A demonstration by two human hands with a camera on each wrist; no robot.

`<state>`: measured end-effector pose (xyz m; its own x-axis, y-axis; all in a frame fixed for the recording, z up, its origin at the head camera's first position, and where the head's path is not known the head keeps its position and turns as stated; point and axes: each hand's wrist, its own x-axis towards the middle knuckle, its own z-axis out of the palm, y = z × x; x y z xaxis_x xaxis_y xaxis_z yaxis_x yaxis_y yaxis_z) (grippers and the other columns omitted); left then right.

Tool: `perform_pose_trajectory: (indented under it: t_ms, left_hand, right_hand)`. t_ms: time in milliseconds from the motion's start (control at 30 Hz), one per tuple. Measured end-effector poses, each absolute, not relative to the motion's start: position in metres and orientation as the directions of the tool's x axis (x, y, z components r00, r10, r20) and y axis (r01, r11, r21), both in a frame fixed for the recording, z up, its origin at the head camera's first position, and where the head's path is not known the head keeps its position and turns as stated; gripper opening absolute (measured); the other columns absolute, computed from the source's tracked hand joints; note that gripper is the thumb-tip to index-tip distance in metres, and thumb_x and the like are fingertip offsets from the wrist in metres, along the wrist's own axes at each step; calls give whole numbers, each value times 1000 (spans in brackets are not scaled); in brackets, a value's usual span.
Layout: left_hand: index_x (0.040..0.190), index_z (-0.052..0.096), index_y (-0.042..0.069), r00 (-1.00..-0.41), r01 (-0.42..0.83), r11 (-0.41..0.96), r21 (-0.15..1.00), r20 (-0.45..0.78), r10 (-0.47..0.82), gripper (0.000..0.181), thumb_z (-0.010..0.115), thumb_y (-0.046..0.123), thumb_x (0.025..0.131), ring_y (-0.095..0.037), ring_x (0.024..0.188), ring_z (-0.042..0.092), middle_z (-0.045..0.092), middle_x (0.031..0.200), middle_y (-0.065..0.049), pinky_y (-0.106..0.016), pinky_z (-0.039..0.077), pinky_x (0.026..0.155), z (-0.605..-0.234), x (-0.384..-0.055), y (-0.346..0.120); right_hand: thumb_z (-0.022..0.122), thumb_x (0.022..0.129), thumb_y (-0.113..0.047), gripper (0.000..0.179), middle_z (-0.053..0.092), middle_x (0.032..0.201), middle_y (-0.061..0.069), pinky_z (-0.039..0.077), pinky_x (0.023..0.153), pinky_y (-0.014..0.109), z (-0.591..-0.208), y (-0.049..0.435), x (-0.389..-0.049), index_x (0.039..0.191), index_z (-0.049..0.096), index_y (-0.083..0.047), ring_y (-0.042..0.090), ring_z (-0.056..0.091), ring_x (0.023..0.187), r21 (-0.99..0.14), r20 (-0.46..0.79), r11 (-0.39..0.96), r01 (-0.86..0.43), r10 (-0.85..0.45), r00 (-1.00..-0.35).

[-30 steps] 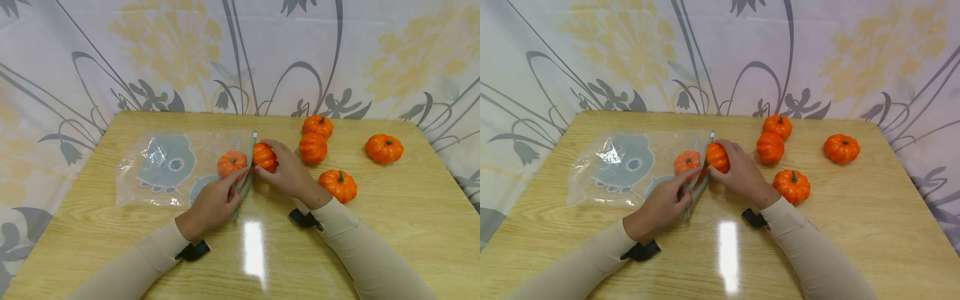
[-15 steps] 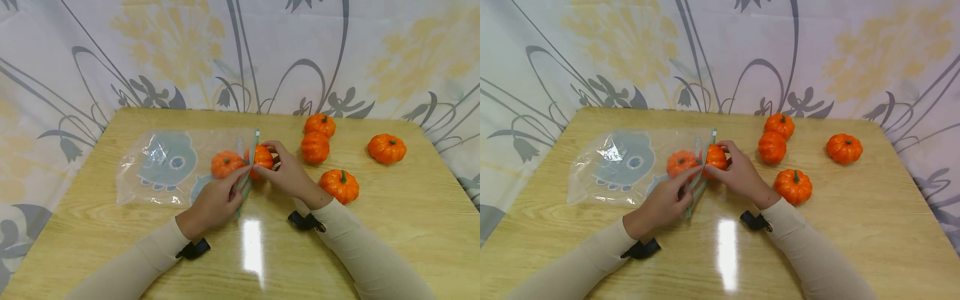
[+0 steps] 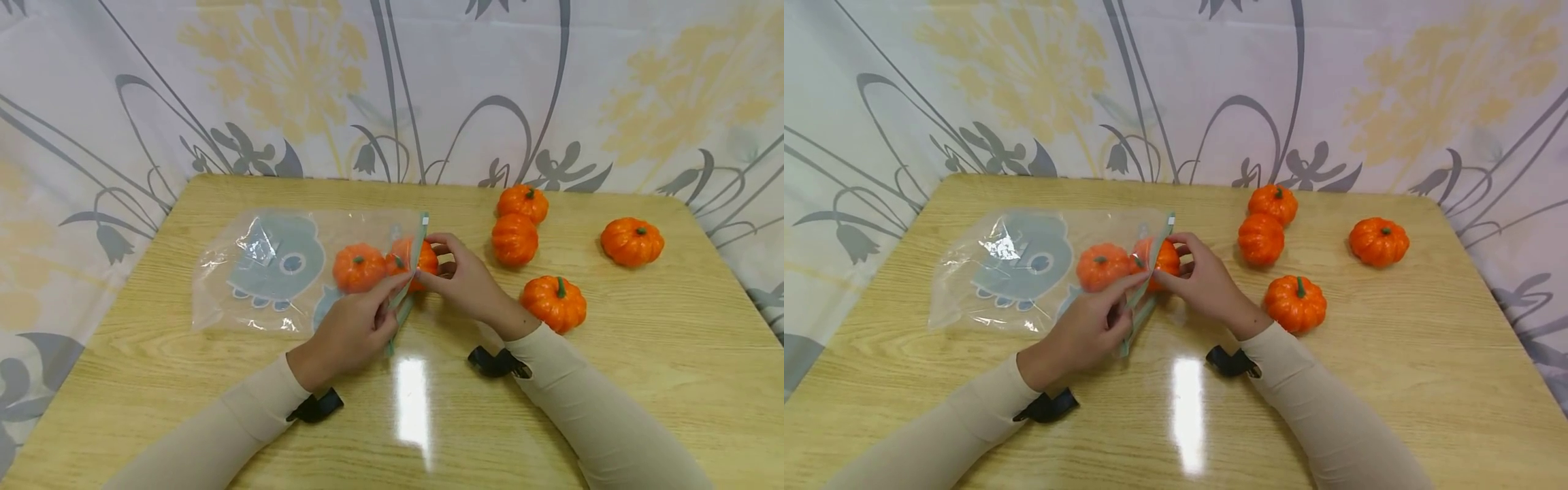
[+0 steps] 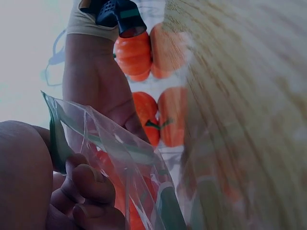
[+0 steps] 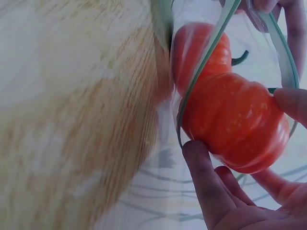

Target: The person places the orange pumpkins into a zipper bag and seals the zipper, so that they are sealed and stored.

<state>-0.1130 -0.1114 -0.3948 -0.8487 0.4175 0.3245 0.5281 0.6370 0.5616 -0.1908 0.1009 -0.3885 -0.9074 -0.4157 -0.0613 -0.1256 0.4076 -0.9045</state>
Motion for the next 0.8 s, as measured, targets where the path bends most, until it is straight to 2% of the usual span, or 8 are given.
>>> perform_pose_trajectory:
  t_ms: [167, 367, 467, 633, 800]
  left_hand:
    - [143, 52, 14, -849, 527, 638, 562, 314, 425, 55, 56, 8, 88, 1, 49, 32, 42, 62, 10, -17, 29, 47, -394, -113, -111]
    - [143, 53, 14, -851, 523, 638, 565, 305, 427, 55, 56, 8, 89, 1, 48, 30, 39, 61, 11, -17, 27, 46, -394, -113, -111]
    - [144, 52, 14, -854, 516, 637, 572, 289, 432, 56, 56, 8, 89, 2, 47, 29, 38, 60, 11, -17, 27, 46, -395, -113, -112]
    - [144, 52, 14, -848, 527, 632, 568, 301, 437, 56, 57, 7, 89, 2, 48, 29, 40, 61, 10, -17, 27, 46, -397, -114, -112]
    - [144, 53, 12, -848, 525, 628, 574, 297, 438, 55, 57, 7, 89, 2, 48, 28, 39, 60, 10, -17, 26, 46, -397, -114, -111]
  right_hand:
    - [71, 92, -22, 62, 52, 131, 18, 54, 93, 40, -390, 100, -191, 146, 42, -15, 28, 67, 97, -917, -79, 385, -102, -428, -900]
    - [71, 92, -23, 64, 55, 134, 17, 53, 96, 44, -390, 100, -192, 148, 41, -15, 31, 66, 106, -916, -89, 389, -96, -432, -897]
    - [71, 93, -23, 64, 53, 137, 19, 55, 90, 42, -391, 101, -192, 146, 38, -13, 33, 66, 107, -928, -121, 369, -53, -432, -893]
    - [68, 94, -21, 55, 50, 135, 21, 59, 76, 39, -391, 101, -193, 137, 36, -8, 34, 67, 96, -946, -127, 322, -20, -431, -893]
    - [67, 95, -23, 51, 53, 119, 20, 58, 72, 36, -392, 101, -193, 137, 41, -8, 30, 67, 83, -926, -122, 373, -52, -428, -896]
